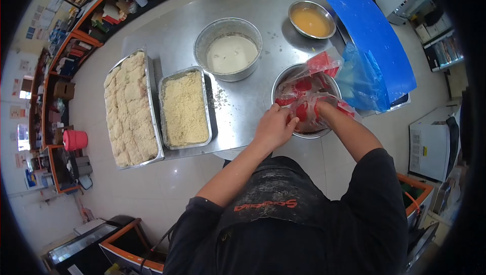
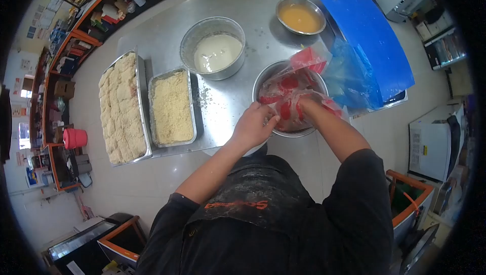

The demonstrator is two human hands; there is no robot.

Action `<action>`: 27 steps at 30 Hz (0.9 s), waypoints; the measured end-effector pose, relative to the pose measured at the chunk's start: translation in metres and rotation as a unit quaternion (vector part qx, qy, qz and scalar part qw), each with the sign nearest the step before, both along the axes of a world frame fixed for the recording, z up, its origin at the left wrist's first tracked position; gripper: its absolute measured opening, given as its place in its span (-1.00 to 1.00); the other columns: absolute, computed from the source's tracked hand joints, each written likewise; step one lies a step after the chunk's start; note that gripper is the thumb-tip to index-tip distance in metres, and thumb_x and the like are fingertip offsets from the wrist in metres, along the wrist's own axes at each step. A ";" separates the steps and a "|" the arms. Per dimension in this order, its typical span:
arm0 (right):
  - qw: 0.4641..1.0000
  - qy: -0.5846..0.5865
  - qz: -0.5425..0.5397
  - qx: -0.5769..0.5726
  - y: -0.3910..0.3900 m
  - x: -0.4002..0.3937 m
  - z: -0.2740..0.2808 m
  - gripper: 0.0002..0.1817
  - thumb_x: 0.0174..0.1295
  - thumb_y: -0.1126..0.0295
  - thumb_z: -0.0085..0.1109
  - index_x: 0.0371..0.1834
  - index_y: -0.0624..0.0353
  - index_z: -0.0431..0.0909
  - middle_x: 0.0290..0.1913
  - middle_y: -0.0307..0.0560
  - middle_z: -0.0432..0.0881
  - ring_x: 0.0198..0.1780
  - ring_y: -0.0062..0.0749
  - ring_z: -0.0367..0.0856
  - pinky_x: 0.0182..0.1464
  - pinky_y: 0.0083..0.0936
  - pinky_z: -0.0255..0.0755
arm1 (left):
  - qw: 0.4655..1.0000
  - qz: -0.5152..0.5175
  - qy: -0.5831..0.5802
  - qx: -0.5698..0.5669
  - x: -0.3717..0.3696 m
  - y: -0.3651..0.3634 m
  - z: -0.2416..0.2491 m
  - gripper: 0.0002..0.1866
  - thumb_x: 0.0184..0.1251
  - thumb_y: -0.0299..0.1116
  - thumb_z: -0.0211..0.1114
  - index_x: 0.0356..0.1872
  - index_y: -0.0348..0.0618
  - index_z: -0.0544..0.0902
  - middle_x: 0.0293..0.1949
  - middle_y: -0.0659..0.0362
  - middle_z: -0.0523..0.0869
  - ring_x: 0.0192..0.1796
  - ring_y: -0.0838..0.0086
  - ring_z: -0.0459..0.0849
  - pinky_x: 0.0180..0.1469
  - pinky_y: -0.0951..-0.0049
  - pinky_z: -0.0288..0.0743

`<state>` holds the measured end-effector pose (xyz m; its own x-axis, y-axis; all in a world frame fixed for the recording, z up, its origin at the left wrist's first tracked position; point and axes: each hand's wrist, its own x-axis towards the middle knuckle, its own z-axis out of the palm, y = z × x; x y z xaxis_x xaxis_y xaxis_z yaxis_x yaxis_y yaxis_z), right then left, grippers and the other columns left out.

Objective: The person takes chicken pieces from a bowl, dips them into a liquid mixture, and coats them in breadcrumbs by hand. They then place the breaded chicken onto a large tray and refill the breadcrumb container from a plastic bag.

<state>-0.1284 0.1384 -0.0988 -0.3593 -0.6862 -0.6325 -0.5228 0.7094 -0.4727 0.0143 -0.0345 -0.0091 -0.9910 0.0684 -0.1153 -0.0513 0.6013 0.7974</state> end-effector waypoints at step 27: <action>0.782 0.100 -0.457 -0.413 0.081 0.140 0.086 -0.47 0.23 0.47 0.29 0.28 0.21 0.37 0.00 -0.11 0.63 -0.01 -0.39 0.62 0.07 -0.40 0.55 | 0.987 -0.043 0.054 -0.148 -0.100 0.031 0.020 -0.70 0.21 -0.14 0.37 -0.24 -0.16 0.77 -0.07 -0.06 0.60 0.05 0.02 0.55 0.08 0.08 0.42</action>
